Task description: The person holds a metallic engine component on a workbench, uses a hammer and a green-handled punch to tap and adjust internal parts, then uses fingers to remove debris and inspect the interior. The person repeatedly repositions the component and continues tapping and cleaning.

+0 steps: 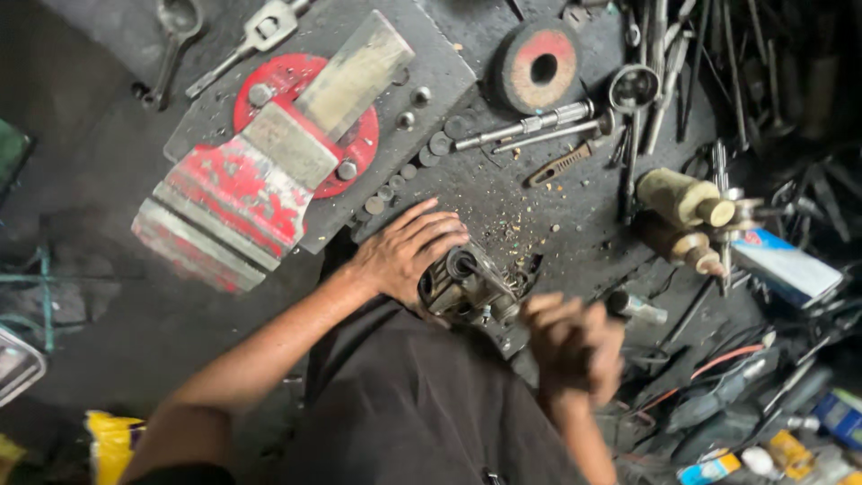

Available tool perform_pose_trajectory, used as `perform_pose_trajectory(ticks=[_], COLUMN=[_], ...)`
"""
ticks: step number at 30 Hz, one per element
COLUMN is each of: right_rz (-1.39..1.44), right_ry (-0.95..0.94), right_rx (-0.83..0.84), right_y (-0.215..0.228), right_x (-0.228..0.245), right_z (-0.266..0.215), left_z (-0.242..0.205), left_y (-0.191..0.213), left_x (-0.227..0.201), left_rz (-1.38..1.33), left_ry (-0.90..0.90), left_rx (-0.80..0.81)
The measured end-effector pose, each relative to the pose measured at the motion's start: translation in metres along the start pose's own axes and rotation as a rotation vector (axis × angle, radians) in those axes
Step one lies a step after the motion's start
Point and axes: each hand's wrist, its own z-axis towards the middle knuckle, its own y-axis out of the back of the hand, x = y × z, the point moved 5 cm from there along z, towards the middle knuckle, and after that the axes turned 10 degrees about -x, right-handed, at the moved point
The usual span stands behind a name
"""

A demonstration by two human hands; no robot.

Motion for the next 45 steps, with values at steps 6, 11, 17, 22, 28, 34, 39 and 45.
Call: perform_pose_trajectory(ticks=[6,11,17,22,28,34,39,45], right_rz=[-0.402,-0.554,-0.297,0.048,-0.171,-0.535,-0.756,0.079], right_ry=[0.05,-0.014,0.118,0.112,0.124,-0.051,0.011,-0.006], right_rx=[-0.047,-0.101,0.096,0.066,0.003,0.101,0.131,-0.354], right_y=[-0.039,-0.031,-0.022,0.016,0.001,-0.04,-0.022,0.064], right_x=[0.002,-0.01,-0.008,0.006,0.021,0.001,-0.006,0.004], right_z=[-0.032,-0.015,-0.019,-0.018,-0.032,-0.003,-0.011,-0.036], left_z=[-0.002,-0.006,-0.009,-0.006,-0.01,-0.015,-0.012,-0.006], left_y=[0.001,0.0,0.002,0.007,0.004,0.0,0.003,0.012], left_x=[-0.001,-0.002,-0.001,-0.005,-0.004,0.001,0.0,-0.006], left_rz=[-0.055,0.011,0.062,-0.016,-0.044,0.087,0.019,-0.052], left_ry=[0.02,-0.003,-0.03,0.009,-0.005,-0.035,-0.016,0.018], left_rx=[-0.007,-0.019,-0.047,-0.039,-0.053,-0.077,-0.083,-0.011])
